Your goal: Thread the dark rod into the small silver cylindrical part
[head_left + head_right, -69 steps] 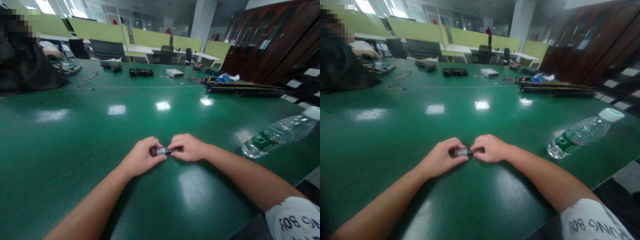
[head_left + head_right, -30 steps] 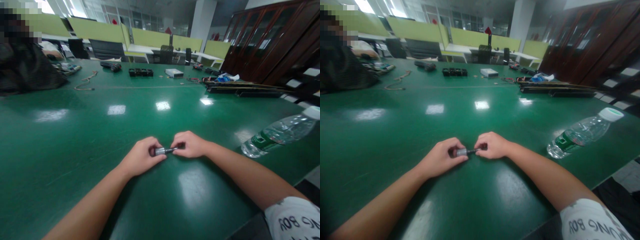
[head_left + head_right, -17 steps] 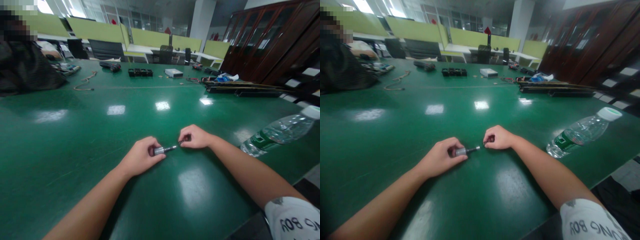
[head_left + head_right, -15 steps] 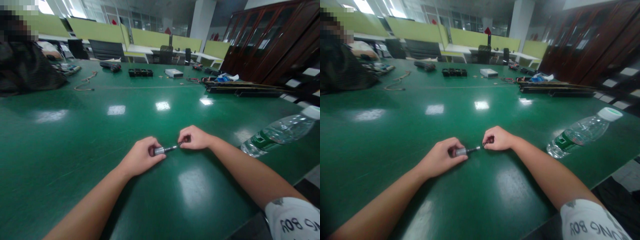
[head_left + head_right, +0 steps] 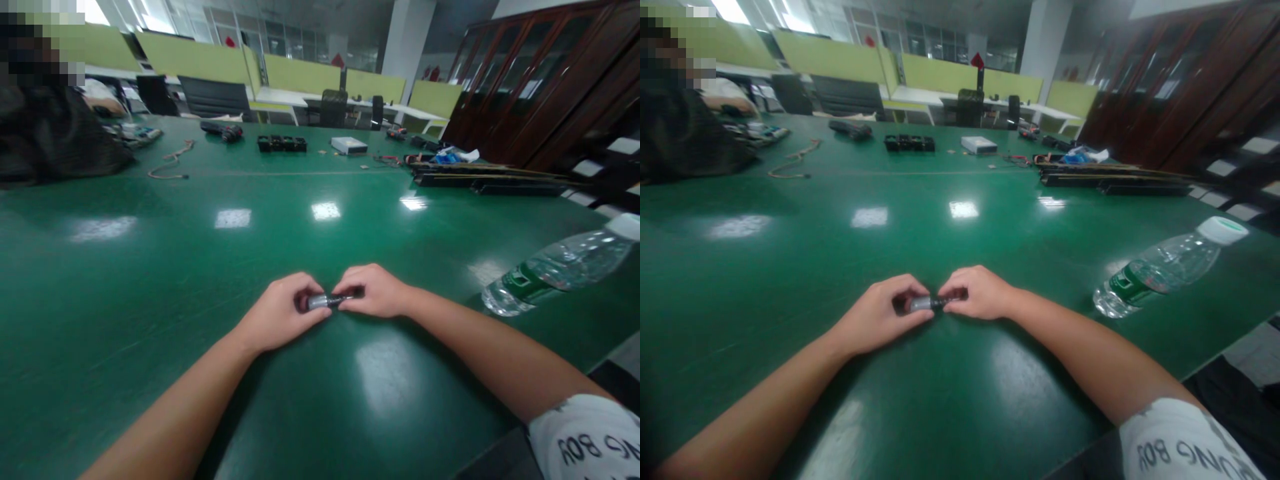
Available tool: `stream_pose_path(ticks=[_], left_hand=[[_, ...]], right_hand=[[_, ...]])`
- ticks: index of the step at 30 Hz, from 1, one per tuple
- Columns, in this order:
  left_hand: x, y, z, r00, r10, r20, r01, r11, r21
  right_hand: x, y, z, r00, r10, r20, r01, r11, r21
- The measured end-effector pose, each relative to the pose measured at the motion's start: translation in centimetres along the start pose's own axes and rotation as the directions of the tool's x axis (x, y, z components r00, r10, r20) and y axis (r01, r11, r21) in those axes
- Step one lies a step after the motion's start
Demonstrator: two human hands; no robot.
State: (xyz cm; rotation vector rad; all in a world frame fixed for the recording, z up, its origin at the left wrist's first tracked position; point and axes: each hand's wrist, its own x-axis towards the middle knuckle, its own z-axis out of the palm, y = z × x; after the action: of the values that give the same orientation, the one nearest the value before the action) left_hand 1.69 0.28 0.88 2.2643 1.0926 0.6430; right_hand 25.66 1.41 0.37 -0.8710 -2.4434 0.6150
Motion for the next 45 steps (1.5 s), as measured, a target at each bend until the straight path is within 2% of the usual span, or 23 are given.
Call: stream_pose_path(ticks=[19, 45], left_hand=[[0.16, -0.01, 0.24, 1.0, 0.016, 0.01, -0.016, 0.999, 0.032], [0.1, 0.05, 0.13, 0.999, 0.026, 0.018, -0.027, 0.999, 0.04]], right_hand=[[0.14, -0.74, 0.39, 0.998, -0.067, 0.012, 0.068, 0.996, -0.058], [-0.32, -0.03, -0.11, 0.999, -0.049, 0.007, 0.049, 0.998, -0.029]])
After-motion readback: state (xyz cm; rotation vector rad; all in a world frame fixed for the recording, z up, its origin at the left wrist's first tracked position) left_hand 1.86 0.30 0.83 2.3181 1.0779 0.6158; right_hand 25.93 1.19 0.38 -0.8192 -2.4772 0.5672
